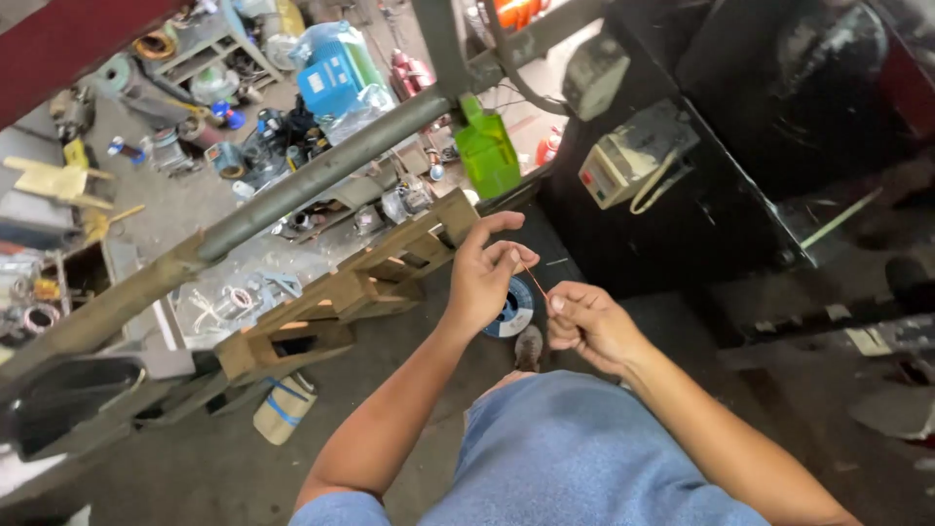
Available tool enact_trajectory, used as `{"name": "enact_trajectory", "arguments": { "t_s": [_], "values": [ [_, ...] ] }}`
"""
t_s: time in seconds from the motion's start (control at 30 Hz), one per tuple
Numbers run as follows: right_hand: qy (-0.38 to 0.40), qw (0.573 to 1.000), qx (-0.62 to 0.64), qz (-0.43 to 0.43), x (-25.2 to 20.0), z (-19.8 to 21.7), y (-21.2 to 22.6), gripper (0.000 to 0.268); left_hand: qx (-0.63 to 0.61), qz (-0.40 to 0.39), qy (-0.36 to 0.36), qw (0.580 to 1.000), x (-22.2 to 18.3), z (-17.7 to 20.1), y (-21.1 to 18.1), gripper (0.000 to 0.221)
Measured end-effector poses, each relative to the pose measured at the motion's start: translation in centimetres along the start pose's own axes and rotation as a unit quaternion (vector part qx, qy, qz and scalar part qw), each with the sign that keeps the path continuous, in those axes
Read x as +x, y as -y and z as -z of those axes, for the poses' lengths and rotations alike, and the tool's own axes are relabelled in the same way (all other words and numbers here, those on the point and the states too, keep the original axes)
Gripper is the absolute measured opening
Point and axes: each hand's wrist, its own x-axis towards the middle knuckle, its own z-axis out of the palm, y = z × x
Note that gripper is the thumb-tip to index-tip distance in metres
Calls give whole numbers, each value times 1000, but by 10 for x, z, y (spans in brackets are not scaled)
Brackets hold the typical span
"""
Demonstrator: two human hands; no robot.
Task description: Tying copper wire coils with wire ties on a winding machine and then removing the finished coil assembly.
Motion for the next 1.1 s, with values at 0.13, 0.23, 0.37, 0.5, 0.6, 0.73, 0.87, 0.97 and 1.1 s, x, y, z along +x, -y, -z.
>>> {"name": "enact_trajectory", "arguments": {
  "t_s": [0.13, 0.23, 0.37, 0.5, 0.6, 0.73, 0.87, 0.97, 1.1],
  "values": [
    [-69, 993, -90, 37, -15, 4, 31, 9, 40, 30, 18, 999, -2, -20, -13, 40],
    [-99, 986, -124, 43, -24, 28, 50, 11, 57, 15, 26, 998, 7, -39, 14, 33],
    [-137, 974, -172, 47, -31, 58, 76, 12, 89, 11, 52, 995, 27, -66, 51, 33],
    [-205, 949, -225, 77, -28, 112, 93, 11, 192, 85, 102, 972, 53, -78, 81, 38],
    [-265, 920, -275, 90, -19, 148, 114, 11, 280, 107, 131, 945, 75, -81, 96, 43],
    [-321, 856, -399, 78, 3, 181, 147, 12, 408, 79, 183, 891, 97, -87, 112, 48],
    [-324, 787, -522, 48, 26, 202, 166, 11, 491, 39, 242, 836, 99, -109, 80, 55],
    [-293, 730, -617, 19, 41, 181, 165, 16, 577, 10, 271, 771, 106, -113, 90, 56],
    [-269, 720, -639, 22, 74, 181, 153, 16, 593, -9, 240, 769, 115, -103, 127, 32]
  ]
}}
